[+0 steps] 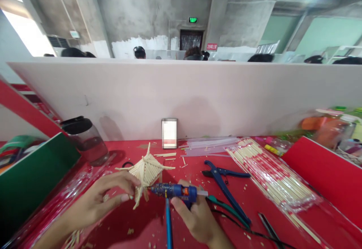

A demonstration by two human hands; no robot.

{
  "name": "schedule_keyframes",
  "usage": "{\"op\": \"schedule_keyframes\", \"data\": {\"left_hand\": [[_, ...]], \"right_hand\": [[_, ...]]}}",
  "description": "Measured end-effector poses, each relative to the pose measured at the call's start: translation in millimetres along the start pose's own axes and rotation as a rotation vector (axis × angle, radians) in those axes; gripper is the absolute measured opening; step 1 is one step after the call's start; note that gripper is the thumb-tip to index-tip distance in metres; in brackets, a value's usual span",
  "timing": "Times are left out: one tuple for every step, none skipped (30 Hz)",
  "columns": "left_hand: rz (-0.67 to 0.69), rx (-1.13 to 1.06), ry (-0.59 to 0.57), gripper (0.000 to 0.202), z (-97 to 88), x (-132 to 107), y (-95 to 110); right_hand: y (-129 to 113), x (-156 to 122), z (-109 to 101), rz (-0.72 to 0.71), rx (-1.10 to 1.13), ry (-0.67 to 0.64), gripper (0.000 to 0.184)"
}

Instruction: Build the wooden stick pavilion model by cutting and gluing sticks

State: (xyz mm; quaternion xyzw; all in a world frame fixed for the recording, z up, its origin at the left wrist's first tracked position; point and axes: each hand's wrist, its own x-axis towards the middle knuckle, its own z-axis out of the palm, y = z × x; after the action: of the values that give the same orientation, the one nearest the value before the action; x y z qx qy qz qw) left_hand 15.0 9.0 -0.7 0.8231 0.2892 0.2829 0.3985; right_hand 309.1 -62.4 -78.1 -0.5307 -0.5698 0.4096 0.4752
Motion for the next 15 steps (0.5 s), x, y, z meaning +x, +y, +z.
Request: {"op": "schedule_keyframes", "data": {"left_hand": [[0.0,-0.002,0.002,0.014,0.0,0.3,0.3],[-0.001,-0.003,0.002,0.014,0.0,0.4,0.8],[-0.002,-0.004,0.001,0.014,0.1,0.5,1.4],[-0.003,-0.006,0.0,0.014,0.3,0.5,2.1],[-0.003,-0.008,0.0,0.014,0.5,0.5,3.0],[-0.002,-0.01,0.002,0.014,0.6,0.6,3.8],[0.001,-0.012,0.002,0.014,0.8,0.8,4.6],[0.003,-0.013,0.003,0.014,0.8,1.0,5.2],[0.006,-0.014,0.004,0.015,0.9,1.2,5.5],[0.008,-0.013,0.004,0.015,0.8,1.4,5.6],[0.011,-0.011,0.004,0.015,0.7,1.6,5.5],[0.013,-0.009,0.003,0.015,0.6,1.7,5.3],[0.015,-0.005,0.003,0.015,0.5,1.7,5.0],[0.014,-0.002,0.004,0.015,0.4,1.6,4.7],[0.014,0.001,0.002,0.015,0.3,1.5,4.4]], "right_hand": [[-1.3,0.2,0.5,-0.001,-0.015,-0.007,0.048],[-2.5,0.4,1.2,0.002,-0.021,-0.012,0.05],[-3.2,0.5,2.0,0.009,-0.023,-0.013,0.051],[-3.7,0.5,2.6,0.017,-0.024,-0.013,0.051],[-3.7,0.4,3.0,0.027,-0.024,-0.012,0.051],[-3.5,0.4,3.1,0.036,-0.025,-0.012,0.051],[-3.1,0.7,2.7,0.037,-0.024,-0.021,0.05],[-2.9,1.2,1.8,0.03,-0.02,-0.04,0.05],[-3.0,2.1,0.4,0.018,-0.01,-0.062,0.05],[-3.7,3.2,-1.4,0.002,0.005,-0.088,0.049],[-5.0,4.5,-3.5,-0.015,0.02,-0.115,0.048],[-6.9,5.8,-5.7,-0.035,0.031,-0.142,0.047],[-9.3,7.0,-7.9,-0.056,0.037,-0.161,0.045],[-12.0,8.0,-9.8,-0.078,0.036,-0.172,0.044],[-14.7,8.6,-11.4,-0.1,0.03,-0.178,0.042]]}}
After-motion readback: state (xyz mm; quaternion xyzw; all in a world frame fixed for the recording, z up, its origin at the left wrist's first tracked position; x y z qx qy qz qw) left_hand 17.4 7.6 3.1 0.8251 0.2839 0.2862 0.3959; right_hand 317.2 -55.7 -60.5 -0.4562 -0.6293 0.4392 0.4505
